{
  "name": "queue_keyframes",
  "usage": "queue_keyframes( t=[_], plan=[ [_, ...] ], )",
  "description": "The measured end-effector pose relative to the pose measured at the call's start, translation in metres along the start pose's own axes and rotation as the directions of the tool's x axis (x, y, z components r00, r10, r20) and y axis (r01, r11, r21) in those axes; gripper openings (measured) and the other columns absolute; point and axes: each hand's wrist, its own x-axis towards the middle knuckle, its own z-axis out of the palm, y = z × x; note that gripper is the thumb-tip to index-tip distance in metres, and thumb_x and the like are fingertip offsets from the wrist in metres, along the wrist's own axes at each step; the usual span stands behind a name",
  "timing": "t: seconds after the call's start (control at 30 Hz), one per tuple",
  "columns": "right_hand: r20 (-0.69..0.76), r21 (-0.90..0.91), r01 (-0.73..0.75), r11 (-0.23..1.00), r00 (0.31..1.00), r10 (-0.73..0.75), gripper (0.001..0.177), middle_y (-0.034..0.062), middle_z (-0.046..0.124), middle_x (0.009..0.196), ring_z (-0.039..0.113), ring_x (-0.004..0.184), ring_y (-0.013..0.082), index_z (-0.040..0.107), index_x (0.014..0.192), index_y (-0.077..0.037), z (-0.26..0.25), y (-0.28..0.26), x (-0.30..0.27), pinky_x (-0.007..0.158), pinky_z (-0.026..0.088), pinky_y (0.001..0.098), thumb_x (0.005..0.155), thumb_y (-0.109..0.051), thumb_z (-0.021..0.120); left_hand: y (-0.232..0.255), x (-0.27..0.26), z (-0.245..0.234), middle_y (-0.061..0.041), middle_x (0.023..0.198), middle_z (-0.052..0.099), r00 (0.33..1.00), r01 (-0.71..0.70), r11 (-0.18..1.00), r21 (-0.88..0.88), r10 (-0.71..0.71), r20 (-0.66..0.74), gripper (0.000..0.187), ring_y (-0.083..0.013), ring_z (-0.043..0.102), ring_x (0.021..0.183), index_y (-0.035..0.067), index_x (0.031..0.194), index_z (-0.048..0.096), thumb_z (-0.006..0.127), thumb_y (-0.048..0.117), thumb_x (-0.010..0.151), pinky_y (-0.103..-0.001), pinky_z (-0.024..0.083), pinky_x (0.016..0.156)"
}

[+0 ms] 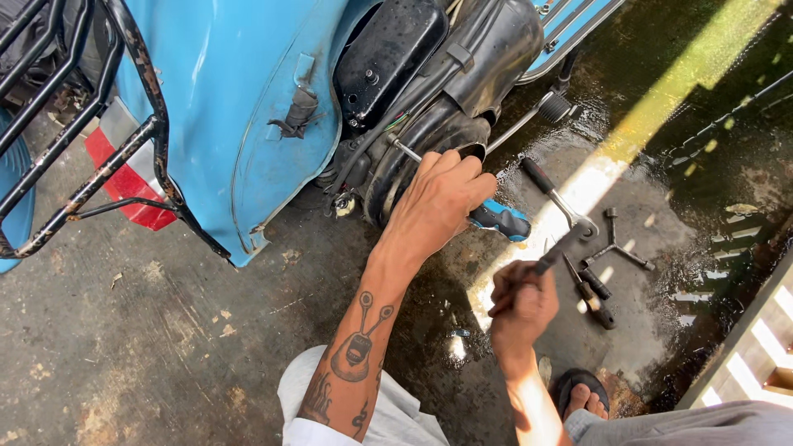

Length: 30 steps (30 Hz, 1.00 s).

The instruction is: The person removes a bolt from the rear wheel cover of a blue scooter using a socket wrench and ratchet. They then use a screwdriver to detach the cover and place it on the ground. Finally, they handle a small metal clip with pliers.

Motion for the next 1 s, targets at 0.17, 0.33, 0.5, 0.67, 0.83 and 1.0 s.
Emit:
queue_keyframes(
  t=[0.17,0.33,0.5,0.67,0.83,1.0],
  plan=[
    [0.086,0.026,0.037,0.999,0.995,-0.039,0.004,0.0083,0.044,0.054,0.047,0.034,0.0165,0.052,0.080,-0.006,0.002,-0.013,0.006,0.032,0.039,0.0255,0.081,-0.006,0.048,0.004,0.000,-0.007,-0.001,0.079,0.046,1.000,0.003,1.000,-0.010,-0.003,0.009,0.055,-0.0254,0.051,0.077,0.016,0.085,0.054,0.086,-0.010,0.048,-0.039,0.044,0.077],
    [0.023,0.054,0.110,0.992,0.994,-0.111,0.010,0.0083,0.034,0.048,0.036,0.030,0.0165,0.043,0.081,-0.005,-0.009,0.010,0.001,0.032,0.028,0.0281,0.086,-0.013,0.043,-0.001,-0.001,-0.001,-0.002,0.079,0.044,1.000,0.004,0.999,-0.037,-0.004,0.002,0.054,-0.0255,0.050,0.076,0.016,0.084,0.053,0.085,-0.012,0.051,-0.038,0.044,0.076],
    [0.044,0.293,0.059,0.954,0.996,-0.075,0.040,0.0042,0.035,0.047,0.032,0.033,0.0112,0.036,0.088,-0.014,0.001,-0.007,-0.004,0.037,0.030,0.0243,0.100,-0.051,0.043,0.002,0.001,-0.006,-0.002,0.080,0.047,1.000,-0.003,1.000,0.001,0.003,0.008,0.052,-0.0251,0.051,0.077,0.015,0.086,0.055,0.086,-0.010,0.052,-0.039,0.044,0.077],
    [0.121,0.150,0.029,0.988,0.992,-0.048,0.032,0.0085,0.045,0.048,0.042,0.033,0.0162,0.042,0.085,-0.014,0.000,0.017,-0.006,0.035,0.036,0.0272,0.097,-0.043,0.047,-0.003,-0.001,0.001,-0.003,0.080,0.047,1.000,-0.009,1.000,-0.001,0.009,0.016,0.055,-0.0263,0.052,0.079,0.015,0.087,0.053,0.087,-0.009,0.050,-0.039,0.045,0.077],
    [0.204,0.045,-0.047,0.998,0.978,0.036,0.031,0.0043,0.050,0.046,0.050,0.035,0.0152,0.045,0.082,-0.019,0.014,0.012,-0.004,0.036,0.043,0.0271,0.105,-0.041,0.044,-0.003,-0.002,0.004,-0.002,0.080,0.048,1.000,-0.003,1.000,0.003,0.003,0.008,0.056,-0.0254,0.053,0.079,0.016,0.086,0.055,0.087,-0.009,0.048,-0.040,0.045,0.078],
    [0.129,0.008,0.039,0.999,0.991,-0.040,0.034,0.0022,0.035,0.048,0.040,0.042,0.0082,0.037,0.077,-0.016,-0.013,0.063,-0.002,0.042,0.037,0.0245,0.103,-0.037,0.042,-0.004,-0.002,0.005,-0.003,0.080,0.048,1.000,0.008,1.000,0.000,-0.008,-0.003,0.057,-0.0257,0.053,0.080,0.015,0.088,0.055,0.087,-0.010,0.047,-0.039,0.046,0.078]
  ],
)
